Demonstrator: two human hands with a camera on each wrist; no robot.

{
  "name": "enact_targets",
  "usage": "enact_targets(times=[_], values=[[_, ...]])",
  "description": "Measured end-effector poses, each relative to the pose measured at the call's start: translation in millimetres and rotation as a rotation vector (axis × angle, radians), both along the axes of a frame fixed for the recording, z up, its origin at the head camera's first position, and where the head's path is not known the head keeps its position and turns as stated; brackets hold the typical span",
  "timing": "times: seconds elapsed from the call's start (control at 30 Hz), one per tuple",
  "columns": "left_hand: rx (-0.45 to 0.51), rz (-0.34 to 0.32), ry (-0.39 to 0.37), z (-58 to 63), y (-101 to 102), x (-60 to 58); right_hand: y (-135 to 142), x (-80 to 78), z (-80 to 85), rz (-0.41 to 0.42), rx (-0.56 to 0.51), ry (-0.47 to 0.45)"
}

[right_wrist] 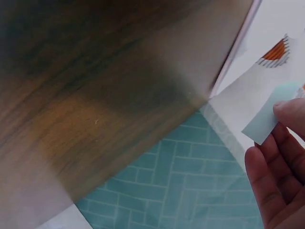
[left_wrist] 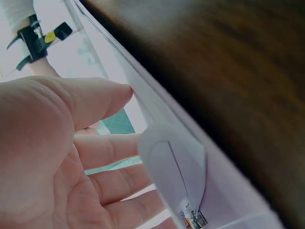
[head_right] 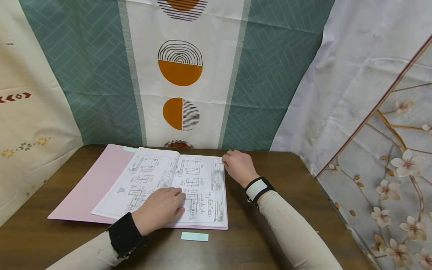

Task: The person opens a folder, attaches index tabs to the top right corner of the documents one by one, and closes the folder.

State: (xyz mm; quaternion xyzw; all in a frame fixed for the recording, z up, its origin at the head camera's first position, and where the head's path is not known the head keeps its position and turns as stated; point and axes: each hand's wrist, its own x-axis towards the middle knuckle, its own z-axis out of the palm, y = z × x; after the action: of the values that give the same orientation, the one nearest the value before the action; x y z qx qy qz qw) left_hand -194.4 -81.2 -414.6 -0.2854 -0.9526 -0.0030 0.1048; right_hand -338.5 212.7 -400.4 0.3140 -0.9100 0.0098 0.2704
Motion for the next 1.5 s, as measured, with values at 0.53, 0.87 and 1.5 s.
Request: enact_targets(times=[0.53, 0.87, 1.5], values=[[0.001, -0.006, 0.017, -1.7, 0.3, -1.1, -7.9, -45.3, -11.4, -0.102, 0.061, -0.047], [0.001, 0.004, -0.007, 0.6, 0.9, -0.3, -11.3, -54.8, -15.6, -0.095, 0.102, -0.078], [0.001, 0.0, 0.002, -1.1, 0.6, -1.5, -4.3, -58.0, -21.2, -0.085, 0.168, -0.126]])
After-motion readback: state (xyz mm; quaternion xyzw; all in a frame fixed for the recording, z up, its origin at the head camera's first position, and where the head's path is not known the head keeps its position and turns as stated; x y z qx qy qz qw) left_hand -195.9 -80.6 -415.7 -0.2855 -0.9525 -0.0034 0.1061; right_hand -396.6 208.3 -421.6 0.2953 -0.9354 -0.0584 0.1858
